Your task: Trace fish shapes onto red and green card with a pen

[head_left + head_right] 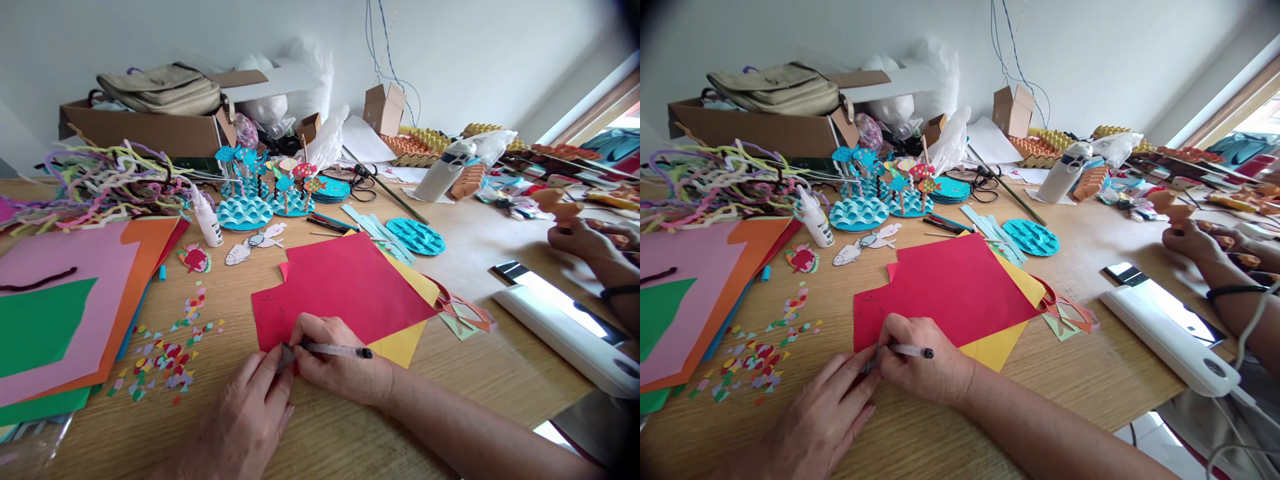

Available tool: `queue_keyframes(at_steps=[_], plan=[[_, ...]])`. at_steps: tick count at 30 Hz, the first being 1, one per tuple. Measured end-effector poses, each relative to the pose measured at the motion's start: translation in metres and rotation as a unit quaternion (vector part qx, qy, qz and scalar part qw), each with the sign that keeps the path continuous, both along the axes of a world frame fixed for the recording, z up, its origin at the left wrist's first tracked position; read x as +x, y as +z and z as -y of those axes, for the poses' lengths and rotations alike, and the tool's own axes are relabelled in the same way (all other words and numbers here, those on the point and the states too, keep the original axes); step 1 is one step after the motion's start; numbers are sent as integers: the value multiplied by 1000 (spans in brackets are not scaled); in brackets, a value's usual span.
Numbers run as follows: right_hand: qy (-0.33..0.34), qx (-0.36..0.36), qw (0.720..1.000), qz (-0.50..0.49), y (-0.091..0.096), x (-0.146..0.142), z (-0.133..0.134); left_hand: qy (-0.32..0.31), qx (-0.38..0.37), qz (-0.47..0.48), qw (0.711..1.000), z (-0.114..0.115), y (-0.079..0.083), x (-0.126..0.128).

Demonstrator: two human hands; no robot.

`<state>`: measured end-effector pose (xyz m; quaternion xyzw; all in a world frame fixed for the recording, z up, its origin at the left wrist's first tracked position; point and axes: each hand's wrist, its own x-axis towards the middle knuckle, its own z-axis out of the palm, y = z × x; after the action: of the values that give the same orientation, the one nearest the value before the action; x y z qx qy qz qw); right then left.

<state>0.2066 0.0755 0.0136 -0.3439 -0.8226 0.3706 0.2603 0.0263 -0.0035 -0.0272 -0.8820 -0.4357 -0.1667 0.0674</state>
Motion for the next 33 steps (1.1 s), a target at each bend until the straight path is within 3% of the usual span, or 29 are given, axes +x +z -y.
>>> queue_keyframes(at_steps=[33], plan=[[-16, -17, 1000, 1, 2, 0, -1, 3, 9, -10, 1000, 0, -2, 0]])
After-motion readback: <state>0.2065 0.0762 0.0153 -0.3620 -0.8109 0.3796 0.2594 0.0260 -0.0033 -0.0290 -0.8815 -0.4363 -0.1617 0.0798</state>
